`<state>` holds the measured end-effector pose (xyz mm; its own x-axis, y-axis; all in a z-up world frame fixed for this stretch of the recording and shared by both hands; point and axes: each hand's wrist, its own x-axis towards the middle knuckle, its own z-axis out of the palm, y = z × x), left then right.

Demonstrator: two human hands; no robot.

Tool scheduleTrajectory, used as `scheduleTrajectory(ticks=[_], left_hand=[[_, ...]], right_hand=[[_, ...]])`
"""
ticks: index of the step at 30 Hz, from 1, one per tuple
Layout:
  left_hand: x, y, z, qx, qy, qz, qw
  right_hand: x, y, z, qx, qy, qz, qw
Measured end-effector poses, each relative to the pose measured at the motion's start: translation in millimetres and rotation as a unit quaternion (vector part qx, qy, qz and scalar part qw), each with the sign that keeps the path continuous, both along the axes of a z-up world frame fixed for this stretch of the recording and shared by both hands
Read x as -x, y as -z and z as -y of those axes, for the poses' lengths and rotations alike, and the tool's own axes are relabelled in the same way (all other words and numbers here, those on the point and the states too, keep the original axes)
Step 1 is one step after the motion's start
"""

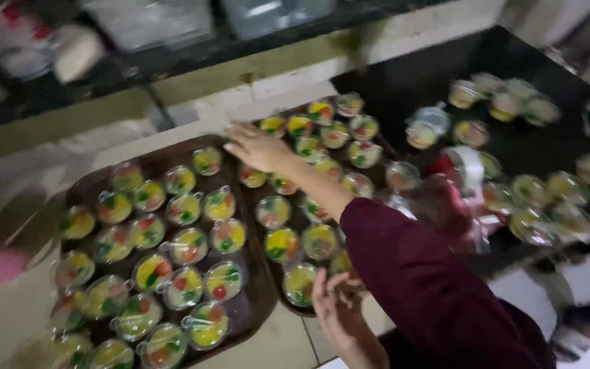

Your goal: The person organizes and packages small plastic containers of multi-colored pudding on trays, using a tape dispenser to seal bags containing multiple pudding cups.

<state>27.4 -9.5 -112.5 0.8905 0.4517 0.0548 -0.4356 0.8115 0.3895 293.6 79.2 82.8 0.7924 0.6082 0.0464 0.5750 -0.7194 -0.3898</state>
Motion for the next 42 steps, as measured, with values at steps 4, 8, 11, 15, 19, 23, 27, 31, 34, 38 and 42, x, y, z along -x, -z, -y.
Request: scheduleTrajectory(ticks=[4,8,11,15,19,23,27,31,34,38,42], left_hand=[[15,-92,3,-0.008,-0.041,-0.256,0.966],[23,-85,17,-0.047,-0.048,-0.199,0.978],[25,-82,28,-0.056,-0.038,-0.186,0.98],[30,-79,46,-0.084,0.0,-0.189,0.978],[30,-82,55,-0.105,0.025,-0.222,0.969],[29,-77,54,-0.135,0.01,-0.176,0.975],[30,-89,53,-0.132,-0.002,-0.225,0.965],[28,-80,54,-0.122,-0.004,-0.22,0.968],[29,-78,55,-0.13,-0.006,-0.199,0.971],[27,-77,52,-0.115,-0.029,-0.218,0.969],[27,-75,48,-0.104,-0.043,-0.232,0.966]], right_hand=[[31,10,44,-0.12,-0.073,0.174,0.975],[116,3,137,-0.237,-0.089,0.171,0.952],[173,16,203,-0.335,-0.025,0.15,0.93],[223,85,264,-0.427,0.145,-0.001,0.892],[260,102,288,-0.4,0.201,0.088,0.89],[264,105,306,-0.386,0.283,0.073,0.875],[263,100,313,-0.441,0.31,0.049,0.841],[262,96,311,-0.427,0.305,0.072,0.848],[259,97,307,-0.437,0.302,0.085,0.843],[251,108,295,-0.372,0.296,0.086,0.876],[229,135,261,-0.157,0.235,0.139,0.949]])
